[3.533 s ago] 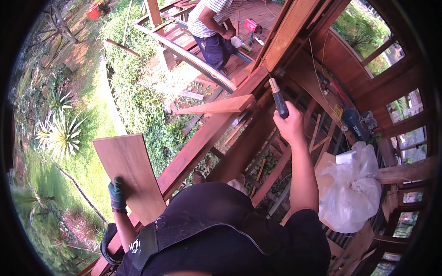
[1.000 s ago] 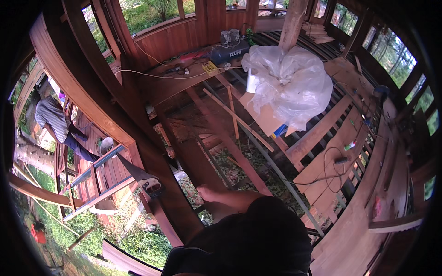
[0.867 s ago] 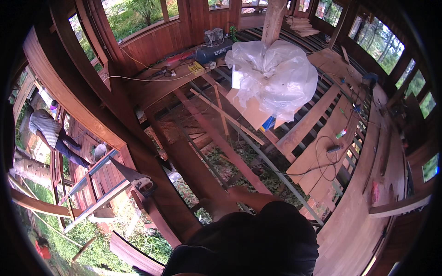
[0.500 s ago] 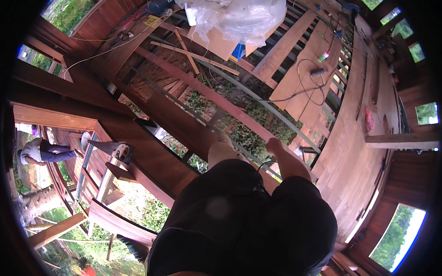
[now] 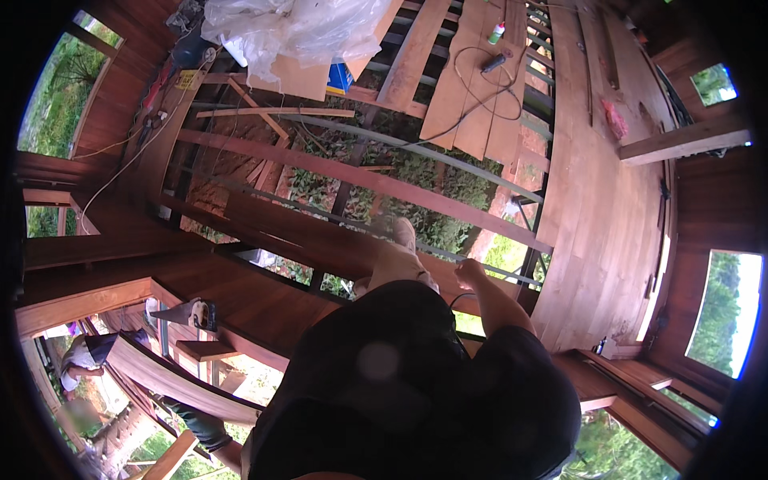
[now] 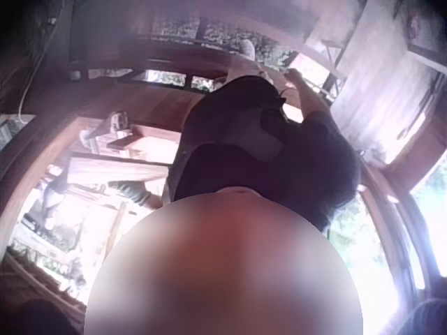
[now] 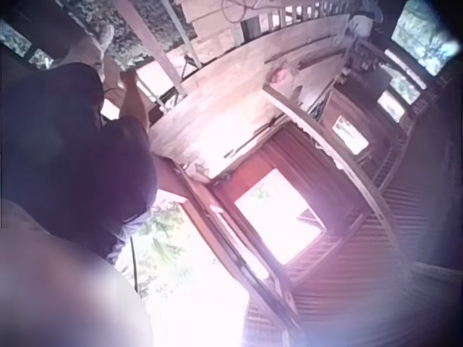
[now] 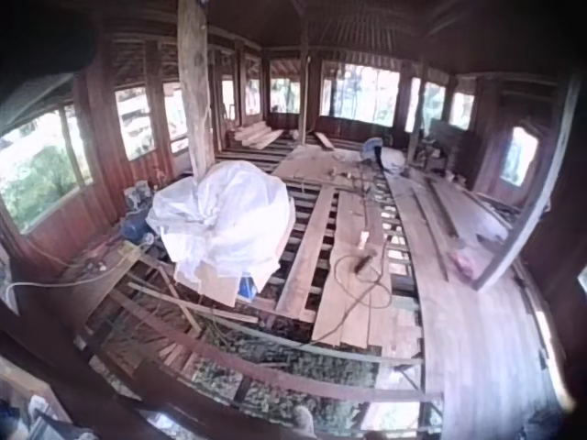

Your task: The person cuts a wooden plank with a hand saw, then uses a handheld electric router to shape the plank's edge. The person works on a wooden deck structure outdoors.

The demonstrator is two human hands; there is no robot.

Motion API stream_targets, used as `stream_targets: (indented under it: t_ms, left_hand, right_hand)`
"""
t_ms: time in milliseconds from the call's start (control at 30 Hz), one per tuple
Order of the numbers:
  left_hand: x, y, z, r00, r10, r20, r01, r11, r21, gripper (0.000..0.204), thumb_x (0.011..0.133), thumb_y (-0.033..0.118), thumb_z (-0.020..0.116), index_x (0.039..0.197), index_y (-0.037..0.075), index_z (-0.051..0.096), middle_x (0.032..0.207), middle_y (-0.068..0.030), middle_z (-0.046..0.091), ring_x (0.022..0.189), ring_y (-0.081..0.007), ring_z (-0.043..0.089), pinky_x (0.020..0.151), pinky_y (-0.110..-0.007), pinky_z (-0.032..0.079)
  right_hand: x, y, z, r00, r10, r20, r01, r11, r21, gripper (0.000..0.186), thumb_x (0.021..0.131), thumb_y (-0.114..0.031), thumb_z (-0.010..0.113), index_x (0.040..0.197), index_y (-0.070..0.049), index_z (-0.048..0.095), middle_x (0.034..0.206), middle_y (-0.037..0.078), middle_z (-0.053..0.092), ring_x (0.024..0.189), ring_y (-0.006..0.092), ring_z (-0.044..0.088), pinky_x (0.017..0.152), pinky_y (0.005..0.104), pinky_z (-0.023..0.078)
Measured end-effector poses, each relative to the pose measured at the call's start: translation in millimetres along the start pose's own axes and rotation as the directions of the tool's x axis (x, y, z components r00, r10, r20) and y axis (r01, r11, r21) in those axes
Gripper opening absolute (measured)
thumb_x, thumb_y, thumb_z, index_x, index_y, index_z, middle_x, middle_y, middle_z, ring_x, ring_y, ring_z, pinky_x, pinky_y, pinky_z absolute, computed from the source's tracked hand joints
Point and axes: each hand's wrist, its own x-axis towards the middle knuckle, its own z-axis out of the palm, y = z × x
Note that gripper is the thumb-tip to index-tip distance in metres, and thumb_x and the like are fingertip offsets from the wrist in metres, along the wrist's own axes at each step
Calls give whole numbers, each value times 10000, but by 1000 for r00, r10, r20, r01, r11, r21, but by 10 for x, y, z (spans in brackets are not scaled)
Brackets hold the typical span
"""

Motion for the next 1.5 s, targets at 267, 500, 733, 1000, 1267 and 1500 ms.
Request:
stream_targets:
  t_ms: [267, 500, 733, 1000, 1267, 1500]
  left_hand:
    - [-18, 354, 1088, 982, 110, 156, -111, 994, -1, 707, 1115, 518, 343, 1606, 13, 277, 1574, -137, 406, 1385, -266, 439, 1187, -402, 343]
    - [-42, 420, 2098, 902, 340, 267, -431, 660, 615, 619, 1151, 403, 272, 1609, -14, 269, 1628, -181, 378, 1466, -258, 401, 1229, -378, 301]
    - [-142, 746, 3400, 919, 228, 323, -325, 901, 289, 614, 1136, 444, 360, 1501, -36, 475, 1452, -142, 569, 1285, -195, 535, 1131, -338, 405]
    - [-181, 1029, 4857, 881, 364, 301, -451, 839, 303, 633, 1043, 579, 528, 813, -4, 619, 657, 13, 530, 648, -154, 459, 615, -407, 392]
    - [201, 1249, 6280, 664, 346, 662, -614, 759, 219, 709, 988, 673, 529, 888, -5, 710, 658, -144, 662, 630, -256, 654, 623, -419, 492]
    - [773, 1650, 7178, 549, 295, 782, -629, 762, 154, 502, 946, 532, 668, 953, 36, 747, 655, -134, 687, 622, -272, 722, 586, -407, 537]
  right_hand:
    - [169, -1214, -894, 939, -227, -257, 309, 883, 352, 245, 849, -289, 724, 994, -92, 739, 918, 114, 756, 902, 275, 740, 790, 404, 587]
    - [-919, -2703, -2489, 510, -751, -420, 859, 419, 294, 242, 1026, -208, 627, 1068, 26, 673, 941, 93, 733, 889, 156, 705, 799, 324, 561]
    - [-1478, -2854, -3356, 359, -885, -296, 868, 200, 455, 288, 1034, -223, 661, 1171, 29, 653, 992, 90, 724, 995, 139, 671, 878, 303, 534]
    - [-1286, -2860, -3432, 400, -868, -294, 515, -52, 856, 490, 1026, -192, 666, 1421, 26, 476, 1299, 154, 612, 1255, 239, 577, 1079, 386, 457]
    - [-607, -3133, -4242, 509, -742, -436, 810, 241, 535, 365, 1017, -148, 676, 1335, 17, 603, 1148, 140, 699, 1049, 166, 664, 923, 317, 533]
    - [-223, -3542, -5052, 445, -817, -366, 888, 351, 297, 181, 974, -105, 703, 1111, 12, 715, 980, 143, 731, 912, 227, 711, 784, 361, 555]
